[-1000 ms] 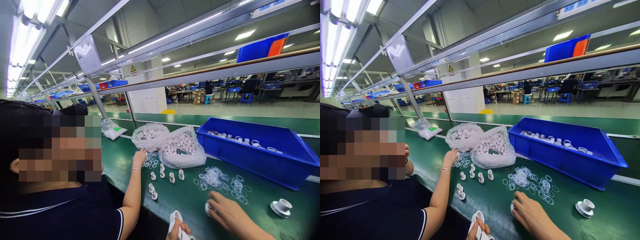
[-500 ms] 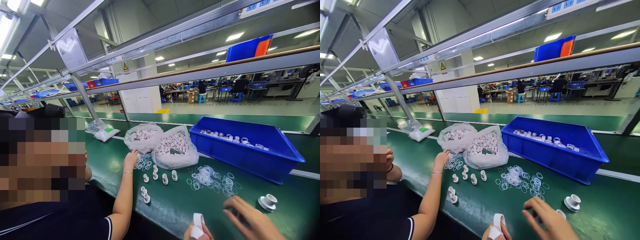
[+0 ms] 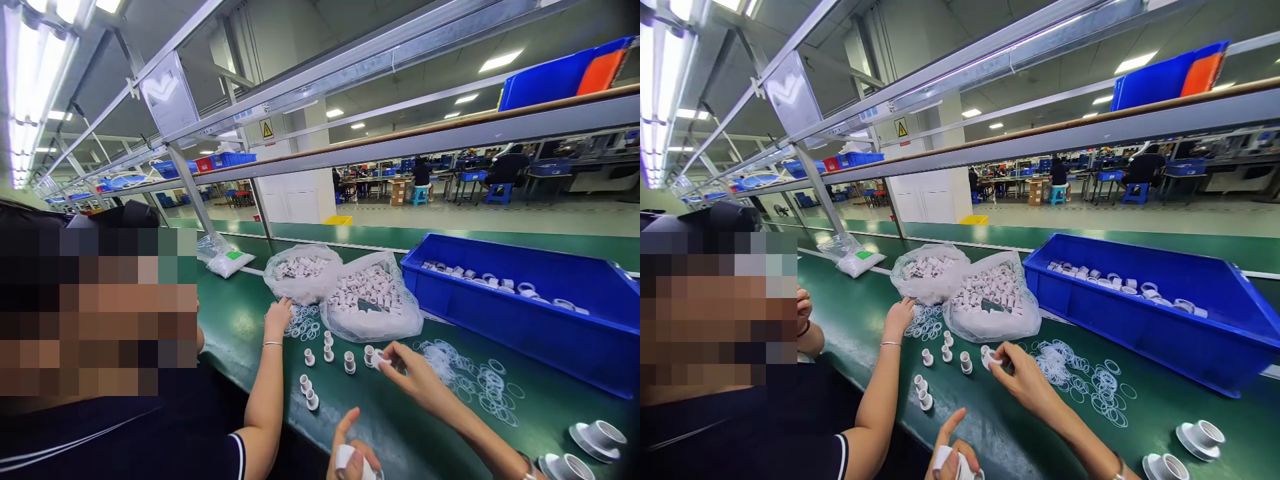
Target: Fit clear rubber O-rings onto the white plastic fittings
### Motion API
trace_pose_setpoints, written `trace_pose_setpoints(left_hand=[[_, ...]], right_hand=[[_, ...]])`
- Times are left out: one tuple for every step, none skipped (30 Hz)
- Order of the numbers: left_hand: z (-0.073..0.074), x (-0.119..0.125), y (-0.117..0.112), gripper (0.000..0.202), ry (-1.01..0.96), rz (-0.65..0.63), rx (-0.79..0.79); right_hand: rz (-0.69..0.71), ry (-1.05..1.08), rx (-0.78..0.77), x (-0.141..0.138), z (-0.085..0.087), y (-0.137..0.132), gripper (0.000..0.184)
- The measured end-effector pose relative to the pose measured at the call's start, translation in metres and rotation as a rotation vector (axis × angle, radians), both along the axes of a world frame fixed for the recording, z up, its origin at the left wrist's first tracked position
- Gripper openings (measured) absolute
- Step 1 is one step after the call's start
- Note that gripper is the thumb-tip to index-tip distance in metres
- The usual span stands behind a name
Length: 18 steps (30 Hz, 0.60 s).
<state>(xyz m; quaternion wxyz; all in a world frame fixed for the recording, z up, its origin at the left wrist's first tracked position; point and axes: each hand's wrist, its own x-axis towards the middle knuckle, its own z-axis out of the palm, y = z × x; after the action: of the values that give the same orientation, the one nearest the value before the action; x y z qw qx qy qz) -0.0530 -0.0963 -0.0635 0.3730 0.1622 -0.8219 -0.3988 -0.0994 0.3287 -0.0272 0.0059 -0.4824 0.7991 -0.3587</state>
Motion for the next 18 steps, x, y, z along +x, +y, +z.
trace_pose_setpoints(left_hand=[[0.000, 0.000, -0.001, 0.024, -0.023, 0.007, -0.009], [0.000, -0.001, -0.002, 0.023, -0.047, 0.013, -0.018], [0.000, -0.001, -0.003, 0.022, -0.074, 0.017, -0.029], [0.001, 0.000, -0.003, 0.021, -0.104, 0.020, -0.043], [0.001, 0.000, -0.003, 0.018, -0.137, 0.022, -0.059], [0.002, 0.001, -0.002, 0.016, -0.174, 0.022, -0.078], [0.003, 0.002, -0.001, 0.013, -0.212, 0.020, -0.098], [0.005, 0.003, 0.001, 0.010, -0.251, 0.015, -0.118], [0.008, 0.004, 0.003, 0.009, -0.288, 0.006, -0.136], [0.012, 0.005, 0.004, 0.009, -0.322, -0.004, -0.149], [0.017, 0.005, 0.006, 0.009, -0.350, -0.013, -0.156], [0.023, 0.005, 0.008, 0.009, -0.372, -0.022, -0.156], [0.031, 0.005, 0.011, 0.010, -0.389, -0.031, -0.148], [0.039, 0.006, 0.014, 0.012, -0.399, -0.040, -0.130], [0.047, 0.008, 0.020, 0.016, -0.405, -0.051, -0.104], [0.055, 0.013, 0.028, 0.021, -0.408, -0.071, -0.066], [0.060, 0.020, 0.041, 0.027, -0.409, -0.105, -0.013], [0.062, 0.031, 0.058, 0.033, -0.408, -0.148, 0.047]], right_hand=[[-0.055, 0.085, -0.011, -0.008, -0.006, -0.011, 0.021], [-0.074, 0.150, -0.008, -0.016, -0.013, -0.020, 0.017], [-0.067, 0.197, 0.007, -0.022, -0.019, -0.029, 0.012], [-0.048, 0.235, 0.031, -0.027, -0.025, -0.037, 0.008], [-0.030, 0.278, 0.061, -0.030, -0.030, -0.043, 0.004], [-0.015, 0.321, 0.094, -0.030, -0.034, -0.046, 0.003], [-0.007, 0.360, 0.129, -0.029, -0.037, -0.047, 0.004], [-0.006, 0.393, 0.162, -0.026, -0.039, -0.045, 0.005], [-0.010, 0.421, 0.192, -0.022, -0.041, -0.039, 0.006], [-0.016, 0.444, 0.220, -0.017, -0.042, -0.029, 0.006], [-0.022, 0.462, 0.244, -0.011, -0.043, -0.015, 0.006], [-0.027, 0.474, 0.266, -0.005, -0.044, 0.003, 0.005], [-0.032, 0.484, 0.286, 0.000, -0.046, 0.024, 0.004], [-0.037, 0.493, 0.301, 0.004, -0.049, 0.049, 0.005], [-0.045, 0.503, 0.312, 0.006, -0.052, 0.075, 0.006], [-0.056, 0.526, 0.317, 0.006, -0.057, 0.102, 0.009], [-0.071, 0.560, 0.303, 0.003, -0.061, 0.128, 0.011], [-0.105, 0.608, 0.279, -0.001, -0.065, 0.152, 0.014]])
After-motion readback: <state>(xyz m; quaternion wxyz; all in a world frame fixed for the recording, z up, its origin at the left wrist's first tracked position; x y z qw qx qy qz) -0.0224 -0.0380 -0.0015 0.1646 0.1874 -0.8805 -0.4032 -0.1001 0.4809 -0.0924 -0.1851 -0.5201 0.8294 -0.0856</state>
